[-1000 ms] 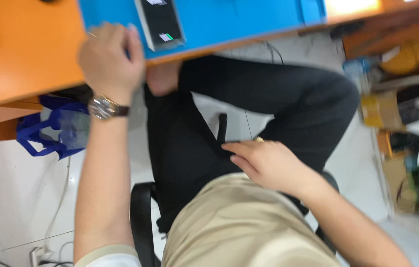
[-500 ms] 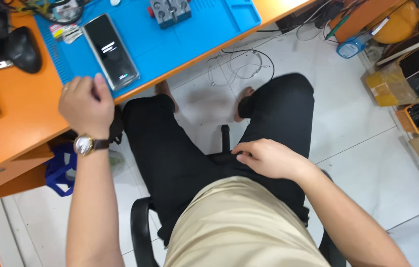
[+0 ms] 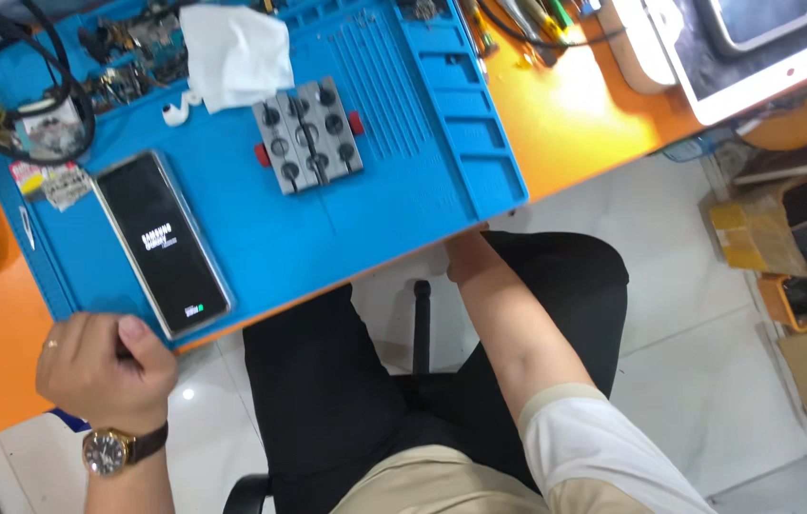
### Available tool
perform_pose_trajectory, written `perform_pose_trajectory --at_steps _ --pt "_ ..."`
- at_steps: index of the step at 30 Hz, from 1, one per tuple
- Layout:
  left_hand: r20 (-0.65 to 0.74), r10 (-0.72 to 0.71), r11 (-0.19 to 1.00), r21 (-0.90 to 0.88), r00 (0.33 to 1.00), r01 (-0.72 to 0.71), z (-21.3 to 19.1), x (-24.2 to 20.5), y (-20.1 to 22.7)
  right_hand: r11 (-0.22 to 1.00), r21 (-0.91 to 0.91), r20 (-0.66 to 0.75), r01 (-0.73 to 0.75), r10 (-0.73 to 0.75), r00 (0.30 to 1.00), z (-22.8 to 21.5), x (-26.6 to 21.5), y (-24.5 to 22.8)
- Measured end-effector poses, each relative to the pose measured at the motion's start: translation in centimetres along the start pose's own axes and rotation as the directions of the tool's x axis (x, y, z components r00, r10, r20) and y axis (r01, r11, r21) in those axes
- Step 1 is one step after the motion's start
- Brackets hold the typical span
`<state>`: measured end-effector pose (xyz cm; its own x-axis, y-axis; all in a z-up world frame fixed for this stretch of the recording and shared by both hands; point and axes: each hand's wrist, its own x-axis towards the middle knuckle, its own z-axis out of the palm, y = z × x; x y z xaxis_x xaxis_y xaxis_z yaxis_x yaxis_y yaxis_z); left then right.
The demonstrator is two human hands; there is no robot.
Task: The person picks up a smartphone, wipes the screen and back with a white cloth, and then connects a charging cable to the device. The phone displays a charging animation and the Samsung Galaxy logo as it powers on.
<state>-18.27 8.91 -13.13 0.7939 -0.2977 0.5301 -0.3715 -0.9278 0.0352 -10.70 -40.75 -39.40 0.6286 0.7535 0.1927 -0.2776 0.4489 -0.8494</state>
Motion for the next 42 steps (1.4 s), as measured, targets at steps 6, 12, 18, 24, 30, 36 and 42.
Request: perform_pose_trajectory --at_steps 6,12,18,24,30,36,42 --pt "0.035 -0.007 1.000 -0.008 0.999 0.008 -0.8 0.2 0.5 0.753 0.654 -0.147 0.074 0.030 0.989 -1.7 -1.7 0.9" --pt "0.086 -0.010 1.000 -0.001 0.996 0.010 -0.8 -0.7 -0.5 0.660 0.647 -0.104 0.382 -0.420 0.901 -0.6 1.2 8.4" --pt "0.078 0.005 0.999 0.042 0.997 -0.008 0.2 -2.1 -2.3 0.743 0.669 -0.035 -0.009 0.044 0.998 -4.3 -5.3 4.1" --pt "0.058 -0.005 0.998 0.070 0.998 0.001 0.6 -2.8 -2.8 0.920 0.222 0.166 0.324 -0.363 0.917 -5.6 -6.2 5.8" --pt "0.072 0.014 0.998 0.055 0.997 -0.018 0.4 -2.8 -2.9 0.896 0.036 0.124 0.442 -0.443 0.888 -6.2 -6.0 4.1" --pt "0.037 -0.007 1.000 -0.023 0.999 0.008 0.2 -2.7 -2.3 0.560 -0.349 -0.129 0.751 -0.823 0.553 -3.9 -3.5 5.5" --pt "0.010 -0.079 0.997 0.009 0.997 0.079 1.0 -4.4 -3.9 0.467 0.097 -0.726 0.879 -0.571 0.383 3.2 0.3 6.2"
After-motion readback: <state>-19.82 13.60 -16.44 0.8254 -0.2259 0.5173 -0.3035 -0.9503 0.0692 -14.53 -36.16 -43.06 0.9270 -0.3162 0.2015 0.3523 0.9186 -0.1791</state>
